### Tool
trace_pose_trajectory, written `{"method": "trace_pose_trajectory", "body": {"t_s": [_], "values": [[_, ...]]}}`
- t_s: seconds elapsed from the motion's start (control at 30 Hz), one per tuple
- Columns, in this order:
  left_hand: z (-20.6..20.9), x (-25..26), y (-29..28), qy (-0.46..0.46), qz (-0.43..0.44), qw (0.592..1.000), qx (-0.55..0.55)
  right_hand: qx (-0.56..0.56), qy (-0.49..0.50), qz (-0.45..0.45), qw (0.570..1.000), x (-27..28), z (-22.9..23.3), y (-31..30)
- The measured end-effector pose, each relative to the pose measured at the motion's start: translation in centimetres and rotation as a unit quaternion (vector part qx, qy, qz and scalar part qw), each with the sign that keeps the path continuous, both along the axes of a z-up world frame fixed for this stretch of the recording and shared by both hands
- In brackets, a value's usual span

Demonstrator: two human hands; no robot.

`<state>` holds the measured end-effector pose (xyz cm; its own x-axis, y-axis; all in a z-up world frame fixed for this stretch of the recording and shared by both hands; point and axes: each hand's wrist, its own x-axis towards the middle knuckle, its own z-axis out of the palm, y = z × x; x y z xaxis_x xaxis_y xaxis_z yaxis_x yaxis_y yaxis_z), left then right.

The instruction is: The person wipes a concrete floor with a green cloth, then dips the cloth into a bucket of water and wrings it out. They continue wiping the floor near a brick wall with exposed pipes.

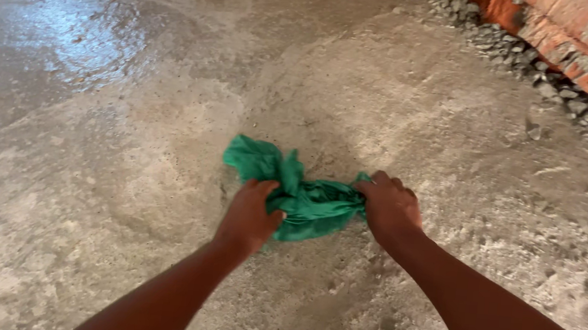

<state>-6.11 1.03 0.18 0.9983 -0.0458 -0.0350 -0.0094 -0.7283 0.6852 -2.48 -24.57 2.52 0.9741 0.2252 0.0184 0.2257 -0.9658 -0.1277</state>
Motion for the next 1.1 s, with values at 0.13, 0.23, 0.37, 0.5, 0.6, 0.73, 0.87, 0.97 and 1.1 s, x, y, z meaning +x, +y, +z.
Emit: {"method": "trace_pose_trajectory", "body": {"t_s": [0.13, 0.23, 0.37, 0.5, 0.6, 0.73, 0.87, 0.97, 1.1], "values": [[-0.4, 0.3, -0.9, -0.012, -0.004, 1.000, 0.001, 0.043, 0.065, -0.068, 0.995, -1.0, -0.4, 0.0], [-1.1, 0.5, 2.3, -0.048, 0.027, 0.998, 0.033, 0.104, 0.065, -0.031, 0.992, -1.4, -1.1, 2.9], [-0.7, -0.4, 8.0, -0.003, 0.138, 0.988, 0.073, 0.143, 0.027, 0.112, 0.983, -2.7, -1.1, 8.4], [-0.2, -2.9, 13.3, 0.002, 0.224, 0.965, 0.136, 0.264, 0.266, 0.065, 0.925, -4.6, -0.7, 13.7], [-0.6, -4.2, 15.6, 0.022, 0.247, 0.959, 0.133, 0.122, -0.029, 0.310, 0.942, -4.5, -1.3, 15.0], [-1.9, -3.9, 15.3, -0.004, 0.227, 0.968, 0.105, 0.072, 0.047, 0.266, 0.960, -1.9, -1.8, 14.1], [-2.3, -2.2, 11.2, -0.059, 0.181, 0.978, 0.083, 0.070, 0.027, 0.232, 0.970, 1.5, -2.0, 9.6], [-2.1, -0.2, 5.6, -0.047, 0.153, 0.984, 0.072, 0.029, -0.004, 0.208, 0.978, 3.8, -2.1, 4.3], [-1.5, 2.9, -3.2, -0.023, 0.103, 0.993, 0.060, -0.028, 0.014, 0.145, 0.989, 5.9, -1.6, -4.1]]}}
